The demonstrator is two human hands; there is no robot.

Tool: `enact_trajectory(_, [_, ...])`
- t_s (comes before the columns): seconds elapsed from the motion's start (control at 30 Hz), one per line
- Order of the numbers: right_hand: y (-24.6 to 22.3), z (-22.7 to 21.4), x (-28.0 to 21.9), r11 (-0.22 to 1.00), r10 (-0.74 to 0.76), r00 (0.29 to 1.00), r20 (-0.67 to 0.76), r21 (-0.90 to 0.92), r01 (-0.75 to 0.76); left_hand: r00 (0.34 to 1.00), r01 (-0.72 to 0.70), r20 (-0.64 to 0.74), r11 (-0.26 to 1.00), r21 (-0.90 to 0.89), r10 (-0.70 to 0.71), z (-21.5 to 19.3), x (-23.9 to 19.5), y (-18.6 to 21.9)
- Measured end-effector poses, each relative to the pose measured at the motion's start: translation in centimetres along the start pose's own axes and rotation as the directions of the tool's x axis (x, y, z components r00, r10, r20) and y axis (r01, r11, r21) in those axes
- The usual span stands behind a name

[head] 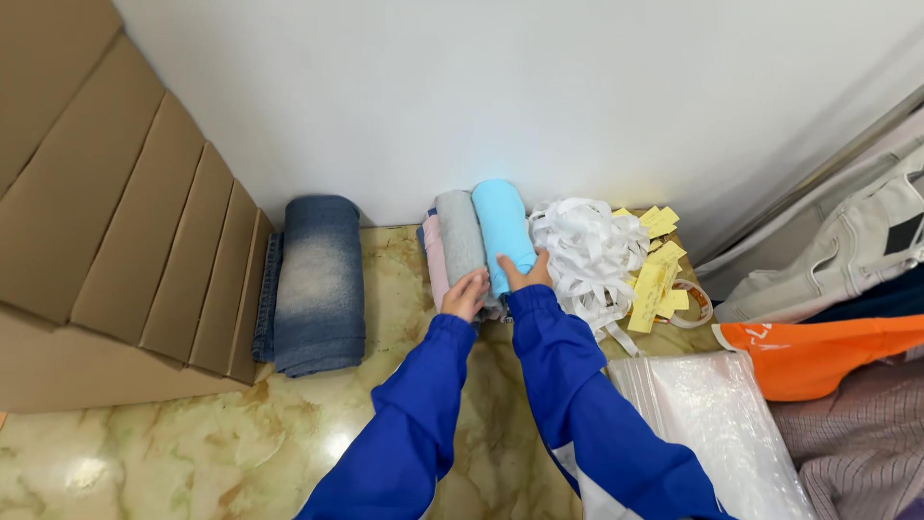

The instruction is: The person folds several garments, including a blue and white striped shirt, a grey hoodie, a light blue polo shirt, and a white t-shirt, on a marble-patterned table. The person also retrieves a pair of jeans from a clothing rack.

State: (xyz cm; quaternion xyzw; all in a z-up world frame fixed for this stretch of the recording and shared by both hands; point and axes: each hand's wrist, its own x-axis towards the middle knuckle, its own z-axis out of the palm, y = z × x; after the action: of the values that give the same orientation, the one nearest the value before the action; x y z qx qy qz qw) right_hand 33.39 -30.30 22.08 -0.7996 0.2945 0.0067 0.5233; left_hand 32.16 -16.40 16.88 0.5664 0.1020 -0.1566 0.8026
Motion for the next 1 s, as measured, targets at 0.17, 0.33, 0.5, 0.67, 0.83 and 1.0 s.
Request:
enact_trajectory(0.17, [-0.8,-1.8,-1.1,0.989,-0.065,0.997,0.048,-0.13,0.071,0.997,-0.001,-0.076,0.996,-0.091,-0.006,-0.7,-1.1,-0.3])
enact_trajectory(0.33, [1.8,-3.7,-1.2,0.993,-0.107,0.994,0.005,-0.048,0.107,0.994,0.001,-0.104,0.986,-0.166,-0.018,-1.4,-2.9,-0.6])
enact_trajectory(0.5, [8.5,-6.2,-0.4,0.971,-0.123,0.984,-0.128,0.187,0.145,0.998,0.0,-0.064,0.972,-0.233,-0.016,-2.8,-7.1,0.2])
enact_trajectory(0.67, [7.4,-9.6,-9.1,0.897,-0.143,0.976,-0.162,0.395,0.197,0.999,-0.04,-0.042,0.97,-0.238,0.031,-3.7,-14.3,3.6])
enact_trajectory(0.83, [5.0,-12.7,-21.4,0.78,-0.197,0.959,-0.206,0.559,0.28,0.993,-0.117,0.0,0.961,-0.25,0.12,-5.5,-18.8,4.7])
enact_trajectory(1.0, [11.1,-16.1,-28.0,0.707,-0.209,0.939,-0.274,0.621,0.339,0.988,-0.115,0.068,0.948,-0.297,0.141,-6.5,-23.2,4.8])
